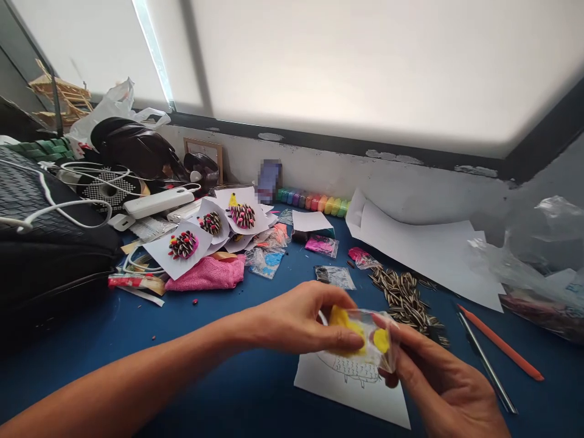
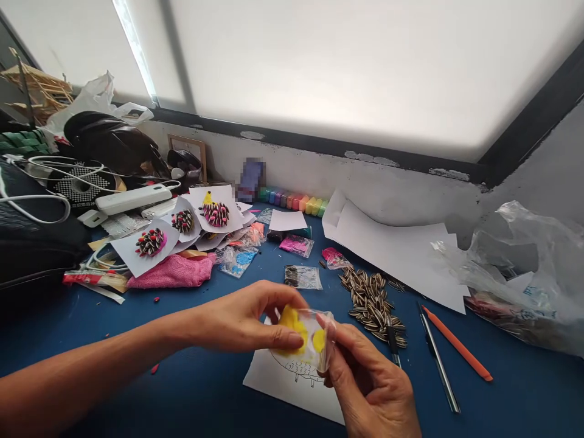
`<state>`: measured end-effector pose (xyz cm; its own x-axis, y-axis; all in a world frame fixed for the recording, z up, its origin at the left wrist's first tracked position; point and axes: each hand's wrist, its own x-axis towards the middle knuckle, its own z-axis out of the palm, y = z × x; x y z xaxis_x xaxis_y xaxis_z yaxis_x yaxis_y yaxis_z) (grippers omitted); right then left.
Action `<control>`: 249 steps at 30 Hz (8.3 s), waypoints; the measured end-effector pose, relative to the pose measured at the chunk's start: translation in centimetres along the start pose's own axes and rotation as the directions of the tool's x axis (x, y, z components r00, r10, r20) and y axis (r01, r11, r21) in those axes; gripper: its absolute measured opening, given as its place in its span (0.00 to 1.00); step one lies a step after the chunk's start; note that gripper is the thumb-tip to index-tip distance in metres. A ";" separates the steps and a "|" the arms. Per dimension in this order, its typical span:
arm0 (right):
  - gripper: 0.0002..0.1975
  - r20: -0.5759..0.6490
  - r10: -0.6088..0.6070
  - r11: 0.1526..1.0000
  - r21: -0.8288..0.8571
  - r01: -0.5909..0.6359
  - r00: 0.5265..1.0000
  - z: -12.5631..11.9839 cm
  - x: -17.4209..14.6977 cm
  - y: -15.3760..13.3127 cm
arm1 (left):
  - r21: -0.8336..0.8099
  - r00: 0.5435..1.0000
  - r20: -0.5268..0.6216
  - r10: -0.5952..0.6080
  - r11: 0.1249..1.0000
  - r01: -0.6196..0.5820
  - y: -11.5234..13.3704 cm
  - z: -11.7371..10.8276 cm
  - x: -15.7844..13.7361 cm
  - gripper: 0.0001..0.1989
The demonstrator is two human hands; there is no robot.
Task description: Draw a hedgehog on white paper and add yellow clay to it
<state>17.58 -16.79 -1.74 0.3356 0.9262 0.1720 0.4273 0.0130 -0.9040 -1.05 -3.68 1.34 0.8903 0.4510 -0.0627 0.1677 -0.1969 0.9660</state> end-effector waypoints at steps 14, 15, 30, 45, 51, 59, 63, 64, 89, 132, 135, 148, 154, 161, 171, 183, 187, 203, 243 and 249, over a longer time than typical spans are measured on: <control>0.15 0.311 0.107 0.992 0.025 -0.121 0.944 -0.5 0.8 -0.8 | -0.419 0.982 0.115 -0.148 0.889 0.183 -1.2 0.5 0.6 0.24; 0.15 0.321 0.115 0.990 0.045 -0.136 0.940 -0.4 0.8 -0.8 | -0.439 0.980 0.112 -0.163 0.877 0.196 -1.3 0.7 0.6 0.24; 0.12 0.098 0.090 0.996 -0.003 -0.090 0.991 0.7 0.5 -0.4 | -0.295 0.987 -0.046 -0.151 0.946 0.131 -0.8 0.5 0.3 0.10; 0.10 0.103 -0.114 0.953 -0.269 0.138 0.988 1.6 -0.2 0.5 | 0.694 0.986 -0.166 -0.018 0.709 0.130 -2.3 -2.2 0.7 0.14; 0.10 0.099 -0.233 0.893 -0.372 0.253 0.967 1.3 -0.2 0.7 | 0.776 0.992 -0.106 -0.071 0.618 0.127 -2.8 -1.2 1.0 0.05; 0.06 0.153 -0.419 0.742 -0.511 0.435 0.895 1.2 -0.3 0.8 | 0.796 0.995 -0.103 -0.013 0.598 0.091 -3.2 -1.1 0.9 0.11; 0.06 0.158 -0.467 0.721 -0.501 0.478 0.870 1.9 -0.3 0.8 | 0.815 0.999 -0.043 0.012 0.578 0.029 -3.5 -0.9 0.9 0.12; 0.06 0.159 -0.479 0.713 -0.504 0.488 0.863 2.1 -0.3 0.8 | 0.818 0.999 -0.035 0.015 0.575 0.020 -3.6 -0.9 0.9 0.13; 0.14 0.307 -0.504 0.536 -0.622 0.571 0.807 3.9 0.4 1.6 | 0.860 0.993 0.120 -0.009 0.501 -0.099 -3.3 -1.2 0.6 0.18; 0.18 0.482 -0.523 0.222 -0.719 0.658 0.703 2.4 -1.5 1.5 | 0.874 0.989 0.150 -0.009 0.468 -0.128 -3.0 -1.1 0.8 0.15; 0.19 0.466 -0.516 0.233 -0.731 0.641 0.719 2.8 -1.4 1.5 | 0.871 0.988 0.156 0.006 0.471 -0.140 -3.2 -1.1 0.8 0.15; 0.17 0.467 -0.487 0.202 -0.762 0.615 0.738 2.4 -1.1 2.3 | 0.873 0.986 0.166 0.010 0.464 -0.151 -3.2 -1.1 0.7 0.13; 0.19 0.485 -0.489 0.234 -0.728 0.645 0.725 2.5 -1.3 2.2 | 0.871 0.987 0.160 -0.001 0.471 -0.141 -3.1 -1.0 0.7 0.13; 0.16 0.515 -0.482 0.176 -0.736 0.654 0.709 2.8 -1.6 2.3 | 0.864 0.988 0.155 0.010 0.483 -0.141 -3.2 -1.0 0.8 0.15; 0.16 0.550 -0.523 0.146 -0.695 0.704 0.651 3.3 -1.6 1.9 | 0.835 0.986 0.161 -0.035 0.538 -0.117 -3.1 -1.5 0.9 0.22; 0.16 0.504 -0.520 0.269 -0.669 0.693 0.689 1.9 -2.1 2.3 | 0.906 0.980 0.149 0.135 0.378 -0.190 -4.5 -0.4 0.2 0.18; 0.18 0.494 -0.523 0.258 -0.686 0.681 0.695 2.0 -1.7 3.1 | 0.925 0.964 0.160 0.214 0.308 -0.222 -5.1 0.1 -0.1 0.16; 0.17 0.493 -0.533 0.164 -0.738 0.655 0.688 3.1 -1.3 3.4 | 0.910 0.920 0.180 0.347 0.297 -0.290 -5.8 -0.3 0.2 0.12; 0.18 0.517 -0.494 0.159 -0.736 0.658 0.699 2.3 -1.2 3.5 | 0.923 0.922 0.132 0.364 0.295 -0.248 -6.4 0.4 0.6 0.12; 0.20 0.559 -0.520 0.041 -0.739 0.673 0.646 2.6 -1.3 3.8 | 0.920 0.922 0.129 0.365 0.304 -0.249 -6.4 0.6 0.7 0.12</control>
<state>16.61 -16.95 -6.36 -0.4748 0.8023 0.3618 0.8636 0.3453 0.3674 -1.26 -2.64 -5.00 0.9367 0.2320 0.2621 0.2190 -0.9726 0.0782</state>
